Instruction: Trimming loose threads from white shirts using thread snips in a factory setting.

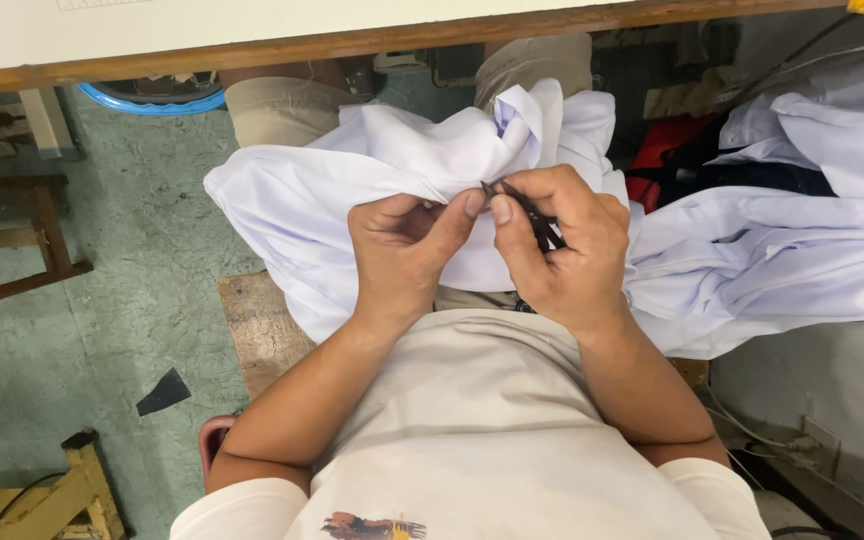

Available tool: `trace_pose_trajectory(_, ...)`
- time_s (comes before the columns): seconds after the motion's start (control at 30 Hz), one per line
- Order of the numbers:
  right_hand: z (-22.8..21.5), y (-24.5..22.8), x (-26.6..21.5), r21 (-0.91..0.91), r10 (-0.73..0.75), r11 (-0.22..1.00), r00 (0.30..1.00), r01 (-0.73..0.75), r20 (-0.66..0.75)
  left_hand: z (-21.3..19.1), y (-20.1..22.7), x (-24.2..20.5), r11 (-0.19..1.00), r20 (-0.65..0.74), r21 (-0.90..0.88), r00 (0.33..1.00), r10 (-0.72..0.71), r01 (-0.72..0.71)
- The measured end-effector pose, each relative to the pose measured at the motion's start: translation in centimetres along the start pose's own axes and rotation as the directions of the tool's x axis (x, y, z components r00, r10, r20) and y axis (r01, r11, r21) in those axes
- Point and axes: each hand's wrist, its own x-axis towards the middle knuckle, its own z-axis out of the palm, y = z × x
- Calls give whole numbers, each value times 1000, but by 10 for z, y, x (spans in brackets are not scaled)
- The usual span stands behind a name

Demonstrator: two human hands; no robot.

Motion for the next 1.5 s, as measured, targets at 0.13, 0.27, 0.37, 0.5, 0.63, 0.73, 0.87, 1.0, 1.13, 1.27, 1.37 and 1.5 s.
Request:
trace_pose_trajectory(0.13,1,1,-1,19,5,1000,1000,-5,-5,-5,-9,-1,1000,2,-8,1000,2,-2)
trace_pose_trajectory(0.27,1,2,0,15,-4,1000,1000,4,11,-10,-20,-3,1000,-3,-9,1000,-7,7)
trace_pose_trajectory(0.37,1,1,0,7,-1,1000,1000,1,16,-12,-25,-4,1000,-5,-13,1000,-6,5)
trace_pose_trajectory(0.5,2,1,0,1,6,1000,1000,-6,13,-8,-17,-1,1000,-13,-12,1000,10,-10)
trace_pose_trajectory(0.63,2,0,0,5,4,1000,1000,-4,7,-9,-17,-4,1000,-10,-4,1000,5,-5)
trace_pose_trajectory(0.73,2,2,0,8,4,1000,1000,-4,2,-11,-16,-6,1000,-10,10,1000,-10,10)
trace_pose_trajectory(0.87,1,-1,2,8,-10,1000,1000,10,-9,-15,-16,-9,999,-14,30,999,-33,34)
trace_pose_trajectory(1.0,-4,-4,7,-3,-2,1000,1000,2,-3,-17,-17,-10,998,-10,49,999,-37,37)
trace_pose_trajectory(1.13,2,-1,1,-8,-1,1000,1000,1,5,-16,-17,-9,999,-13,30,999,-41,41)
trace_pose_trajectory(1.27,2,0,0,-3,2,1000,1000,-2,15,-11,-10,-4,999,-10,24,999,-35,35)
trace_pose_trajectory(1.37,1,3,-1,-4,12,1000,1000,-12,15,0,8,0,999,-2,11,999,-37,37)
trace_pose_trajectory(1.5,-1,6,0,-10,21,1000,1000,-20,8,-13,-26,-4,999,0,15,999,-43,43)
